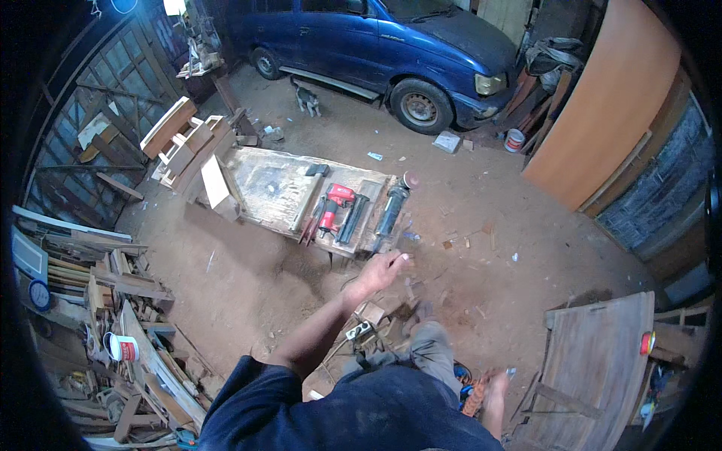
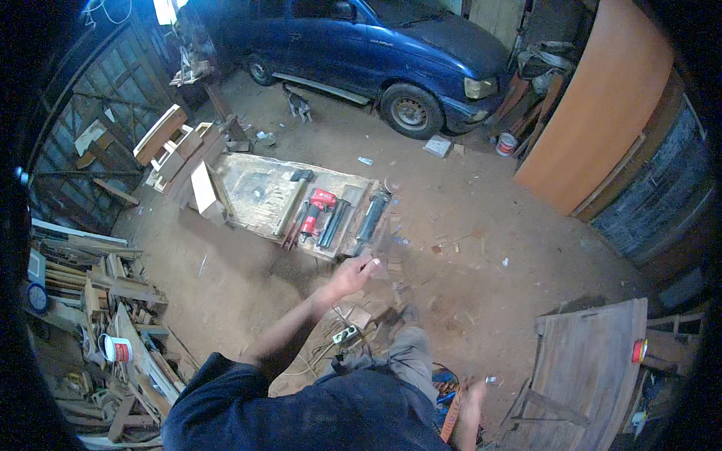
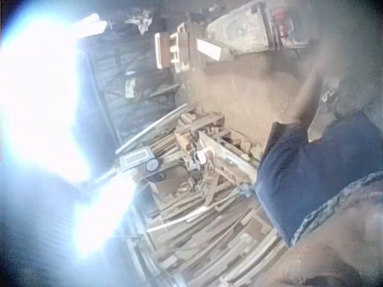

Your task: The person assembles wooden frames by nailing pieces together with a nail gun and smoothing edges with a sander. They handle wooden planks and frame components, using a nail gun, pliers, and a sander to join and finish the pieces.

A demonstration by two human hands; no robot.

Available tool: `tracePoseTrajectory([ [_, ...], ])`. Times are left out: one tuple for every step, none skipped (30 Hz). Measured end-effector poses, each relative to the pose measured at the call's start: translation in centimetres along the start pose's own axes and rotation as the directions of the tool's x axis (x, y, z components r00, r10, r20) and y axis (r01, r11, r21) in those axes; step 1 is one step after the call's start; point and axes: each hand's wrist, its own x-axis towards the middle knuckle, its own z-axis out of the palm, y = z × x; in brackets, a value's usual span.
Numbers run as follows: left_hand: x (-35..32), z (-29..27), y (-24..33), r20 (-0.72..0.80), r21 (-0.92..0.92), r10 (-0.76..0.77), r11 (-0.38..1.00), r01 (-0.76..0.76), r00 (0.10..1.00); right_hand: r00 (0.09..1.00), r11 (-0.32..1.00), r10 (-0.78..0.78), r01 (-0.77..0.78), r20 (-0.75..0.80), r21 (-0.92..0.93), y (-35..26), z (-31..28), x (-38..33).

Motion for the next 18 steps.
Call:
tracePoseTrajectory([
  [-1.1,0.6,1.2,0.039,-0.109,0.067,0.992,-0.063,0.997,0.999,0.999,-0.041,0.041,-0.021,0.010,-1.7,2.6,-0.3],
  [-2.5,1.1,1.8,0.125,-0.121,0.001,0.993,0.015,0.992,0.991,0.990,-0.137,0.137,0.000,0.038,-3.3,4.5,-0.9],
  [-4.1,1.6,1.9,0.181,-0.083,-0.067,0.993,0.083,0.981,0.971,0.957,-0.227,0.208,0.077,0.200,-4.4,6.1,-1.5],
  [-5.6,2.3,1.7,0.243,-0.092,-0.047,0.993,0.071,0.969,0.962,0.947,-0.250,0.220,0.107,0.235,-5.2,7.3,-2.0],
  [-7.0,3.0,0.9,0.303,0.001,-0.012,1.000,0.013,0.953,0.960,0.947,-0.264,0.240,0.093,0.216,-5.5,8.0,-2.6],
  [-8.3,4.5,0.3,0.318,0.135,0.040,0.987,-0.087,0.947,0.970,0.951,-0.237,0.220,0.055,0.217,-5.5,8.7,-3.0],
  [-9.9,5.2,-0.7,0.415,0.170,-0.186,0.978,0.124,0.891,0.958,0.971,-0.238,0.231,0.160,0.063,-5.4,8.4,-3.6],
  [-11.8,6.6,-1.3,0.390,-0.091,-0.059,0.991,0.102,0.919,0.984,0.950,-0.149,0.114,0.101,0.289,-5.0,9.2,-3.7],
  [-12.8,8.8,-1.4,0.380,-0.110,-0.221,0.953,0.281,0.898,0.989,0.972,-0.066,0.034,0.132,0.231,-4.3,8.5,-4.2],
  [-13.5,10.2,-1.6,0.429,-0.076,-0.247,0.949,0.307,0.869,0.983,0.950,-0.047,-0.010,0.176,0.311,-4.2,8.8,-4.1],
  [-14.1,12.0,-1.1,0.460,-0.164,-0.226,0.928,0.333,0.858,0.965,0.938,-0.019,-0.073,0.262,0.338,-4.0,8.3,-4.5],
  [-14.1,14.7,-0.1,0.496,-0.143,-0.208,0.938,0.316,0.843,0.938,0.847,0.066,-0.233,0.340,0.478,-3.8,7.6,-4.7],
  [-14.6,15.8,1.1,0.608,-0.177,-0.210,0.904,0.389,0.766,0.946,0.852,0.023,-0.188,0.324,0.488,-3.8,7.6,-5.4],
  [-14.7,19.1,2.9,0.613,-0.194,-0.025,0.964,0.181,0.789,0.920,0.846,0.021,-0.225,0.391,0.483,-3.9,6.1,-6.0],
  [-15.0,21.2,4.7,0.606,-0.186,0.117,0.983,-0.002,0.787,0.899,0.848,0.074,-0.284,0.431,0.448,-4.1,5.0,-7.0],
  [-14.4,24.4,6.9,0.651,-0.264,0.245,0.960,-0.089,0.719,0.901,0.847,0.031,-0.253,0.432,0.467,-4.7,3.9,-7.7],
  [-15.4,26.9,8.9,0.700,-0.344,0.250,0.939,0.009,0.668,0.913,0.849,0.048,-0.251,0.405,0.465,-5.1,2.4,-8.6],
  [-16.3,29.5,11.4,0.759,-0.477,0.267,0.849,0.227,0.594,0.906,0.837,0.000,-0.231,0.422,0.496,-6.0,0.8,-9.4],
])
